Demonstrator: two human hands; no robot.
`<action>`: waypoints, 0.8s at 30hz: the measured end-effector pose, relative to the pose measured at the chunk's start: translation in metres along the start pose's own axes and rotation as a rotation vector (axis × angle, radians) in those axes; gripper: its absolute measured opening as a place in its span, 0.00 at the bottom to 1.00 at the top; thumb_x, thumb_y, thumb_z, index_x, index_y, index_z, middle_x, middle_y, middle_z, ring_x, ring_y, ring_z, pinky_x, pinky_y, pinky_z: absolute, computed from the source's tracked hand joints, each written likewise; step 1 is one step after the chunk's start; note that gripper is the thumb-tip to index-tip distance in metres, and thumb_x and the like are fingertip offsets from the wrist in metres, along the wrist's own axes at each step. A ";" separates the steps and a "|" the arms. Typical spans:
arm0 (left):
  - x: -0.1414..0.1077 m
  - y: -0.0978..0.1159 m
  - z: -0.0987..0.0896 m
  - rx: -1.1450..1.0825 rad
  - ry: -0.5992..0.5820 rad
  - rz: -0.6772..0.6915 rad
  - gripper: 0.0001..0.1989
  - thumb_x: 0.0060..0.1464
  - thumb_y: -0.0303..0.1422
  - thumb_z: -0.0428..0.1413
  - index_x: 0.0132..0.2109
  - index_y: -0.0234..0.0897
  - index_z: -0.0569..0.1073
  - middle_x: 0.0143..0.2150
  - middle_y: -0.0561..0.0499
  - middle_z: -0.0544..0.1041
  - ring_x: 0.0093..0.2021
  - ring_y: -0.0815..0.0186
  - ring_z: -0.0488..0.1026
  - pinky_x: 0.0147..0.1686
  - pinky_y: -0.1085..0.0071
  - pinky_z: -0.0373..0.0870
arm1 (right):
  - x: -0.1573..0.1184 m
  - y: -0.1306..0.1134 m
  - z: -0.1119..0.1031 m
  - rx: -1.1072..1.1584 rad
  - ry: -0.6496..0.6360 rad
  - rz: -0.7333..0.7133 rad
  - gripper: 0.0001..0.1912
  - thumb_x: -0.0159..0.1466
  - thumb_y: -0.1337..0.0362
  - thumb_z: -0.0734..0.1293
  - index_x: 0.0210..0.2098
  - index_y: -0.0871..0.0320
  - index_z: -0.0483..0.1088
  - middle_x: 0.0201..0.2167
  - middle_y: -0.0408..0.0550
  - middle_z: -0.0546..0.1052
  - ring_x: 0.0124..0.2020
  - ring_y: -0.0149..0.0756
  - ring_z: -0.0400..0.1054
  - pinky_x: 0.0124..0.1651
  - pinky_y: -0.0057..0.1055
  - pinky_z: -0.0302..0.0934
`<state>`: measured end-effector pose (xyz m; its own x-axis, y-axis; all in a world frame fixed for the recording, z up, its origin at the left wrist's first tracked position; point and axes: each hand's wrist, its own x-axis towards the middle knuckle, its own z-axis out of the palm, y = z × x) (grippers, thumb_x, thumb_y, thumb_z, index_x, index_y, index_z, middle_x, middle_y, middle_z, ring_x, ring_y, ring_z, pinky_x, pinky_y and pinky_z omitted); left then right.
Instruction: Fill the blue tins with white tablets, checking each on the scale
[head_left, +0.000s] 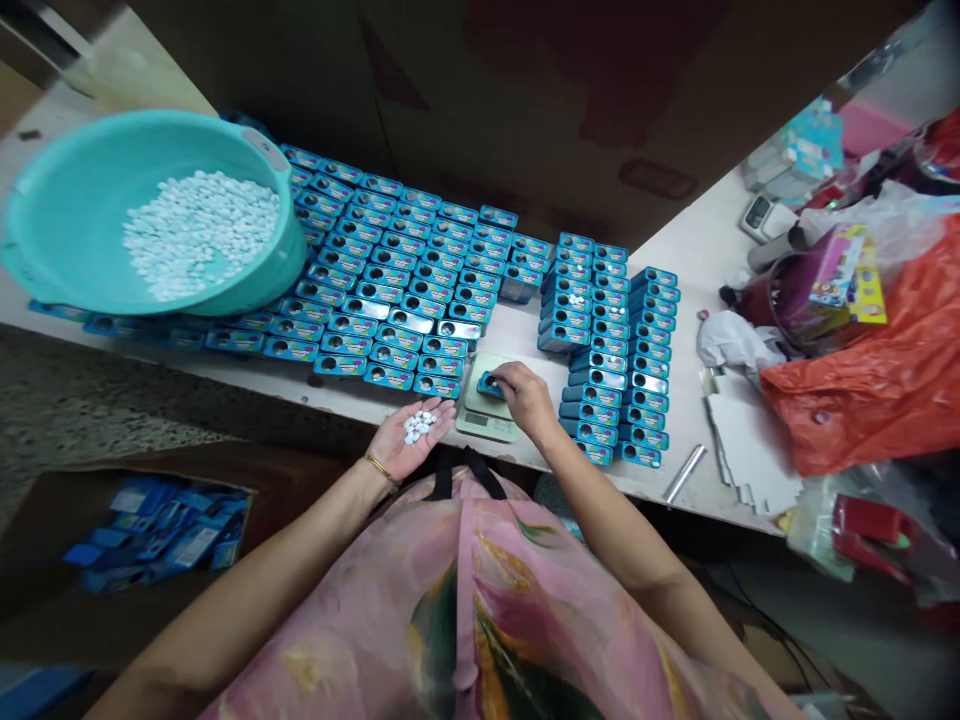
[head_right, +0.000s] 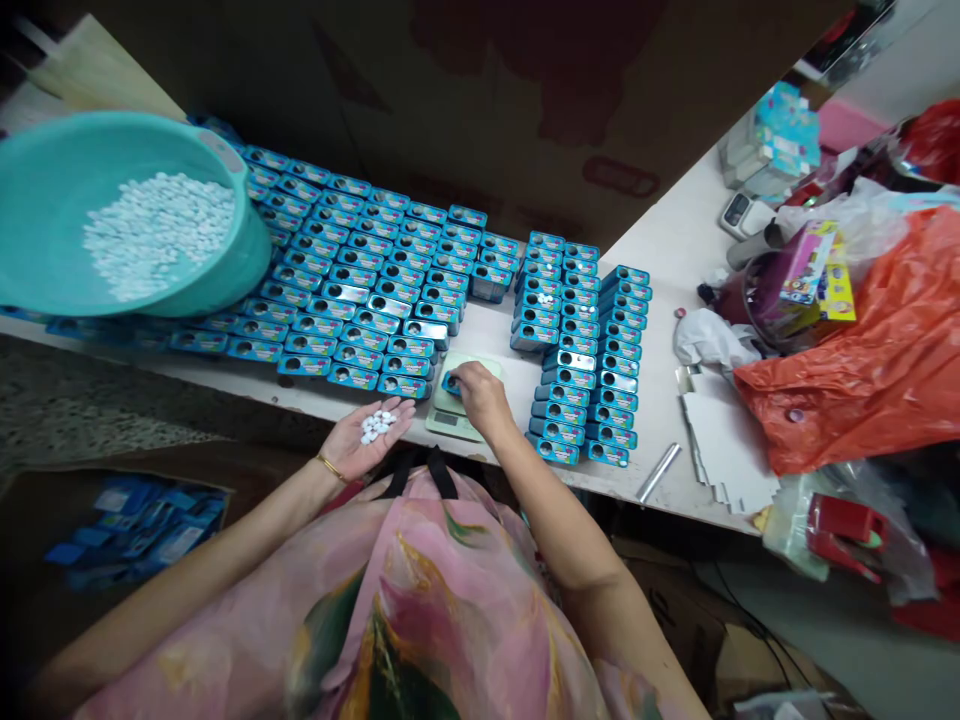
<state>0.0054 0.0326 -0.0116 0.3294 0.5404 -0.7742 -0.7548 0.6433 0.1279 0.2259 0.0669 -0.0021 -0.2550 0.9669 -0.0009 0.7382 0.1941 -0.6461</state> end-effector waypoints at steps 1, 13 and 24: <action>-0.001 0.001 -0.002 -0.004 0.000 0.004 0.12 0.53 0.25 0.46 0.43 0.27 0.71 0.44 0.36 0.74 0.48 0.54 0.69 0.43 0.60 0.71 | 0.000 0.004 -0.003 0.034 0.044 0.023 0.14 0.63 0.67 0.54 0.42 0.58 0.69 0.41 0.49 0.71 0.44 0.32 0.65 0.47 0.29 0.58; -0.023 0.024 -0.041 -0.090 0.187 0.197 0.11 0.53 0.23 0.47 0.40 0.25 0.72 0.35 0.37 0.76 0.41 0.59 0.74 0.40 0.66 0.74 | 0.099 0.056 -0.013 -0.121 -0.451 -0.141 0.18 0.60 0.72 0.56 0.45 0.56 0.70 0.41 0.45 0.74 0.41 0.31 0.67 0.46 0.25 0.58; -0.036 0.023 -0.067 -0.174 0.397 0.260 0.15 0.54 0.24 0.46 0.48 0.28 0.69 0.39 0.37 0.75 0.39 0.60 0.74 0.34 0.68 0.75 | 0.126 0.059 0.022 -0.713 -0.870 -0.287 0.25 0.61 0.74 0.52 0.55 0.48 0.59 0.47 0.49 0.70 0.43 0.36 0.68 0.38 0.28 0.59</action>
<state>-0.0615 -0.0088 -0.0221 -0.0974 0.4007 -0.9110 -0.8778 0.3968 0.2684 0.2238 0.1964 -0.0572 -0.6088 0.4860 -0.6271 0.6974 0.7046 -0.1309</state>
